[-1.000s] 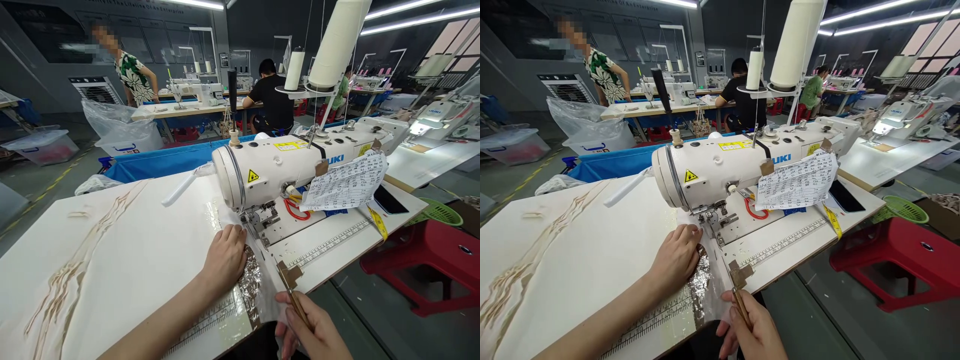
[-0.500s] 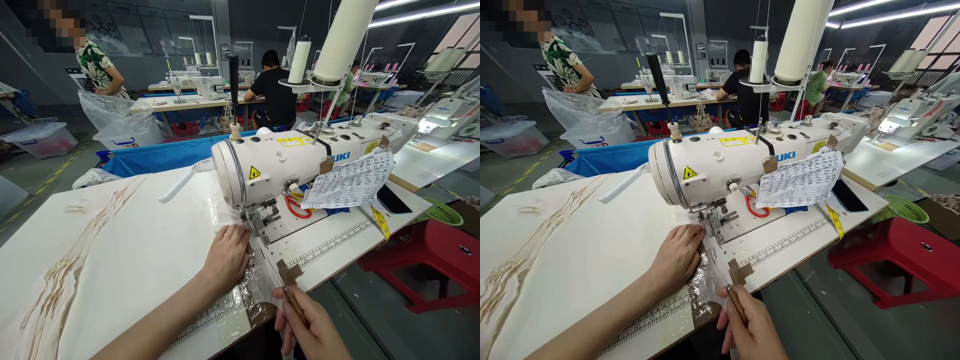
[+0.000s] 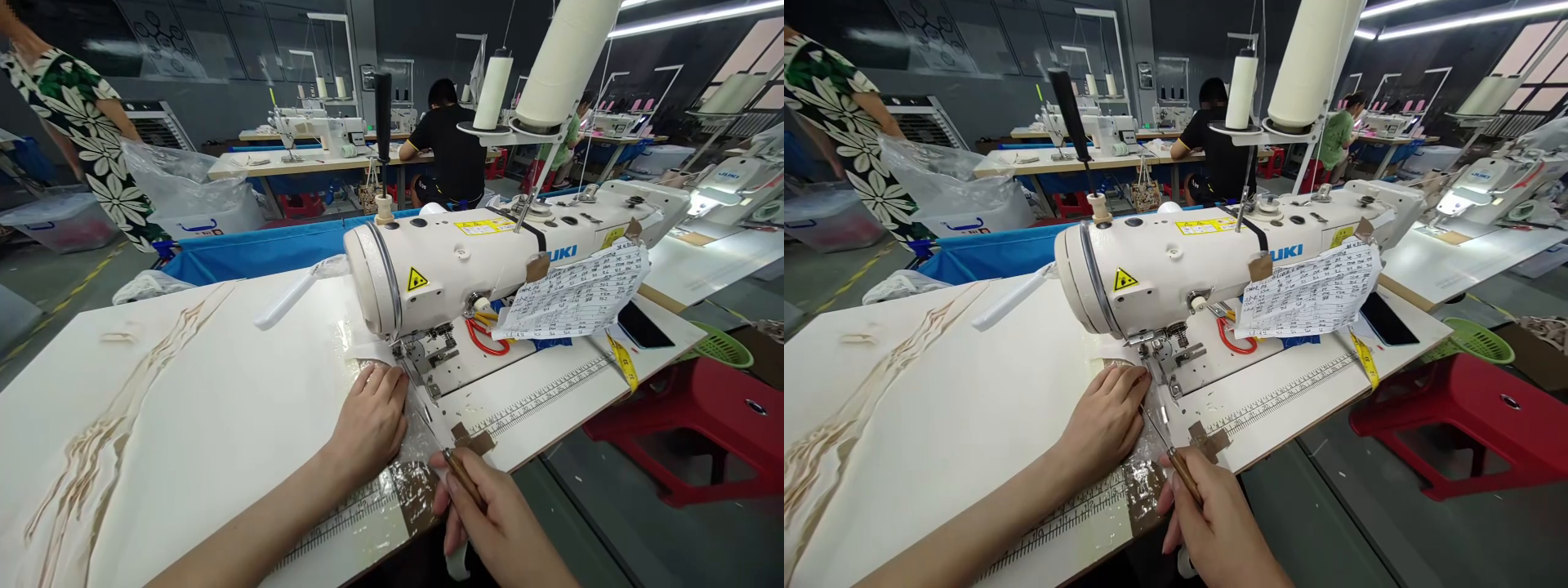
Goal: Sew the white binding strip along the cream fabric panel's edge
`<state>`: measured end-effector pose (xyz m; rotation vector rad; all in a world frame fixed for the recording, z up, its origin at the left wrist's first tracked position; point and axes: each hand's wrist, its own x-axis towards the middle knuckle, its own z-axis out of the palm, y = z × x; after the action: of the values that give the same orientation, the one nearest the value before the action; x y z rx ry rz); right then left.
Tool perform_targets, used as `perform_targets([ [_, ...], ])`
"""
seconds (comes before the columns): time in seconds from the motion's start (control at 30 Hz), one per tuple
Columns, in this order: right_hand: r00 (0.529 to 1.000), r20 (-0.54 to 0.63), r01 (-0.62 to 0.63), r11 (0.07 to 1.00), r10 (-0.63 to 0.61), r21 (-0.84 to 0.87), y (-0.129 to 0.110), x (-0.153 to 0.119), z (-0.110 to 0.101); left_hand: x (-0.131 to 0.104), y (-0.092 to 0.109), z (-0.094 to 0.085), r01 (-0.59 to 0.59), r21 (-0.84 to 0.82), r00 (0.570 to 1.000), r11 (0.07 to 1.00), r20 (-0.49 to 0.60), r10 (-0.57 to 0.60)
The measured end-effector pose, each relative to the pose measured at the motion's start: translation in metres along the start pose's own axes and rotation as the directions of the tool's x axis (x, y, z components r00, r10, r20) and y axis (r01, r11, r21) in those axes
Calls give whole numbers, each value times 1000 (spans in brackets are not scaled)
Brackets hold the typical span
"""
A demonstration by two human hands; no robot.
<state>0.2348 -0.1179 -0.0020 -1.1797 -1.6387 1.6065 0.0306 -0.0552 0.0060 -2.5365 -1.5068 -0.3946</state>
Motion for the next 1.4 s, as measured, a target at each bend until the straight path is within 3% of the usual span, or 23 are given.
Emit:
perform_targets([
  [0.43, 999, 6, 50, 997, -49, -67, -16, 21, 1, 4, -9, 6, 46, -34, 999, 998, -11, -46],
  [0.6, 992, 5, 128, 992, -128, 17, -30, 19, 4, 10, -18, 12, 34, -47, 999, 998, -24, -35],
  [0.7, 964, -4, 267, 964, -267, 12, -45, 14, 7, 18, -23, 12, 32, 13, 999, 999, 39, -32],
  [0.8, 905, -31, 419, 901, -424, -111, -59, 11, 10, 26, -26, 10, 8, 77, 997, 997, 82, -14],
  [0.9, 858, -40, 499, 850, -512, -169, -64, 8, 13, 30, -30, 8, -19, 104, 997, 994, 79, 11],
  [0.97, 846, 19, 528, 831, -533, -176, -60, 6, 13, 28, -35, 10, -28, 103, 999, 994, 49, 23],
  [1.07, 861, 175, 507, 829, -477, -236, -47, 3, 10, 24, -45, 17, -36, 2, 994, 999, -108, 36],
  [1.13, 873, 211, 487, 810, -440, -327, -38, 1, 7, 22, -53, 23, -54, -117, 974, 992, -227, 27],
  [1.2, 893, 163, 445, 775, -419, -448, -30, 3, 2, 22, -59, 27, -76, -232, 959, 970, -282, 8],
  [1.3, 936, -17, 261, 723, -353, -640, -22, 14, -5, 24, -65, 29, -104, -337, 957, 936, -291, 1],
  [1.4, 920, -175, 96, 636, -350, -766, -18, 32, -8, 25, -68, 26, -106, -406, 967, 908, -254, 0],
])
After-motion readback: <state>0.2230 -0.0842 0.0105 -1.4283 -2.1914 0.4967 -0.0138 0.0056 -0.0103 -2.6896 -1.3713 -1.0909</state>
